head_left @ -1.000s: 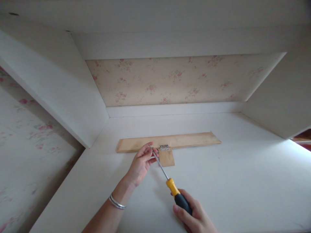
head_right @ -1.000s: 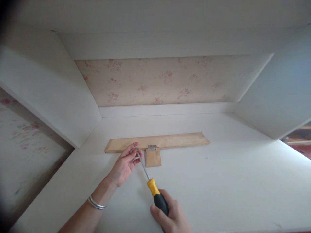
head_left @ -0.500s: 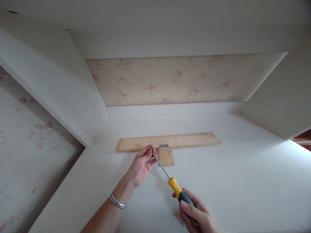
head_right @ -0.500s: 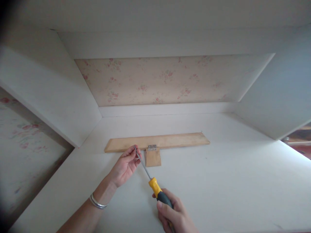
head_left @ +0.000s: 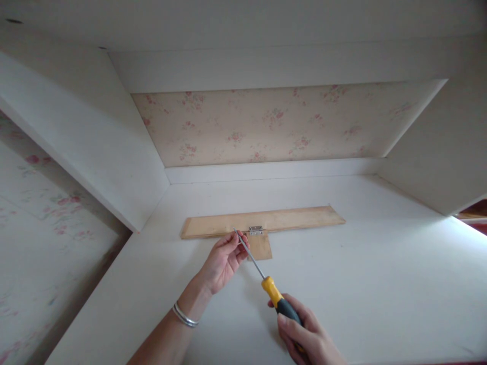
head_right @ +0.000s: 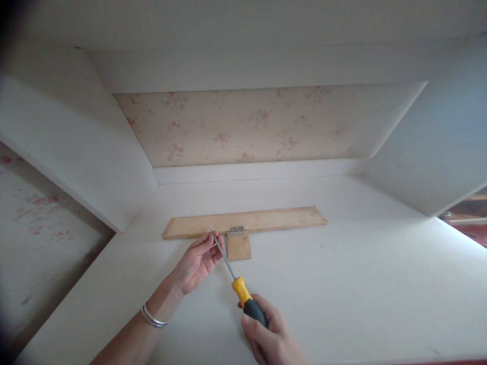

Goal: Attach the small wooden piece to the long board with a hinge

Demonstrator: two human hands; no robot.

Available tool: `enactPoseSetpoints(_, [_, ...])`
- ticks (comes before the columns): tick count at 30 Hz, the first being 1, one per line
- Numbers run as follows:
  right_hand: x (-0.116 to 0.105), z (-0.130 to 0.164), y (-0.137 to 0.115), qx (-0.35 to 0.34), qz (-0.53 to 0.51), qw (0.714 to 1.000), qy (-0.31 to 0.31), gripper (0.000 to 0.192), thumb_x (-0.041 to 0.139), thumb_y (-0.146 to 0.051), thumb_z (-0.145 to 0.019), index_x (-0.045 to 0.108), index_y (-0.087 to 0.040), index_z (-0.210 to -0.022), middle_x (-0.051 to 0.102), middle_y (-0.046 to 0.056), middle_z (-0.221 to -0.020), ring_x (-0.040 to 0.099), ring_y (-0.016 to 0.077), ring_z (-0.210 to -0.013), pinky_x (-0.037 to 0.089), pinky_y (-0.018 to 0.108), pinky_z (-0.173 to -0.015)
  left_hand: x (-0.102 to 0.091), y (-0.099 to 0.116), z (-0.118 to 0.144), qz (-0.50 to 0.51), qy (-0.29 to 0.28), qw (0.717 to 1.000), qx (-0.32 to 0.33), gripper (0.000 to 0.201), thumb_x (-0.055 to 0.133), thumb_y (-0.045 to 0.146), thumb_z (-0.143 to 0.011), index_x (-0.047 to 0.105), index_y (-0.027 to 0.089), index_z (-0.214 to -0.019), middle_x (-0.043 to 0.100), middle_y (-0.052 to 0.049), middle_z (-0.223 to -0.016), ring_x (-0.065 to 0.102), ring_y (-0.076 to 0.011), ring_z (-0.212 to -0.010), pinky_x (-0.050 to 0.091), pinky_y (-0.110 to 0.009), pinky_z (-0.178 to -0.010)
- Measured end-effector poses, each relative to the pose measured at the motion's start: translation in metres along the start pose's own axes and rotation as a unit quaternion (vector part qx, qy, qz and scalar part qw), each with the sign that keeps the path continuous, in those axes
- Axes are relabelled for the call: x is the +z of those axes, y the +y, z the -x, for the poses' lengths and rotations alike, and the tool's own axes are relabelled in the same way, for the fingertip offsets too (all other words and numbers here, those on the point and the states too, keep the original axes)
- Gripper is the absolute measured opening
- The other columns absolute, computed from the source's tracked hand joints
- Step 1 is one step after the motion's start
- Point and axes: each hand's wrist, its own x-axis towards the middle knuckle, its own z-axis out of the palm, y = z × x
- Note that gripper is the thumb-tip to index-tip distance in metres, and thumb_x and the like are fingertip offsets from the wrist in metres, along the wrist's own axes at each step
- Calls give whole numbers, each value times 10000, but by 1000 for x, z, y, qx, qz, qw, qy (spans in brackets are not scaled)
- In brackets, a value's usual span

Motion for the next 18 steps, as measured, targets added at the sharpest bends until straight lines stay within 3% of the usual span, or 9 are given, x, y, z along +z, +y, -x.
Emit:
enactPoseSetpoints(4, [4,-1,3,12,57,998,27,609,539,-652,-738,497,-155,-1087,327,-77,-574,247,39,-428,173,192,-399,1,-3,0,-20,-1,1000,1,115,627,221,-821,643,133,-894,624,-52,-880,599,-116,-799,487,-227,-745])
enactPoseSetpoints(8, [11,0,7,-82,186,970,134,549,551,-633,-734,593,-152,-996,481,-16,-658,424,95,-579,340,215,-519,4,-5,3,-99,12,995,20,196,628,288,-820,657,116,-909,650,-90,-902,618,-150,-812,492,-262,-757])
enactPoseSetpoints(11, [5,7,2,-123,215,946,207,559,567,-604,-738,606,-152,-1066,580,22,-718,505,141,-650,401,252,-606,5,-6,2,-177,34,983,24,272,619,352,-817,664,105,-922,660,-115,-925,632,-165,-787,502,-276,-729])
enactPoseSetpoints(15, [-18,20,-19,-145,199,919,307,630,619,-568,-720,552,-156,-1192,611,27,-680,507,136,-553,429,257,-531,-5,-8,-7,-295,102,948,61,305,608,413,-802,649,117,-860,659,-93,-867,609,-113,-582,452,-197,-500])
enactPoseSetpoints(18, [-36,25,-44,-180,201,878,395,614,684,-525,-676,577,-177,-1171,654,39,-720,607,170,-644,503,261,-607,-17,-11,-16,-388,155,906,69,313,602,424,-790,627,131,-897,659,-97,-941,593,-93,-490,374,-169,-374])
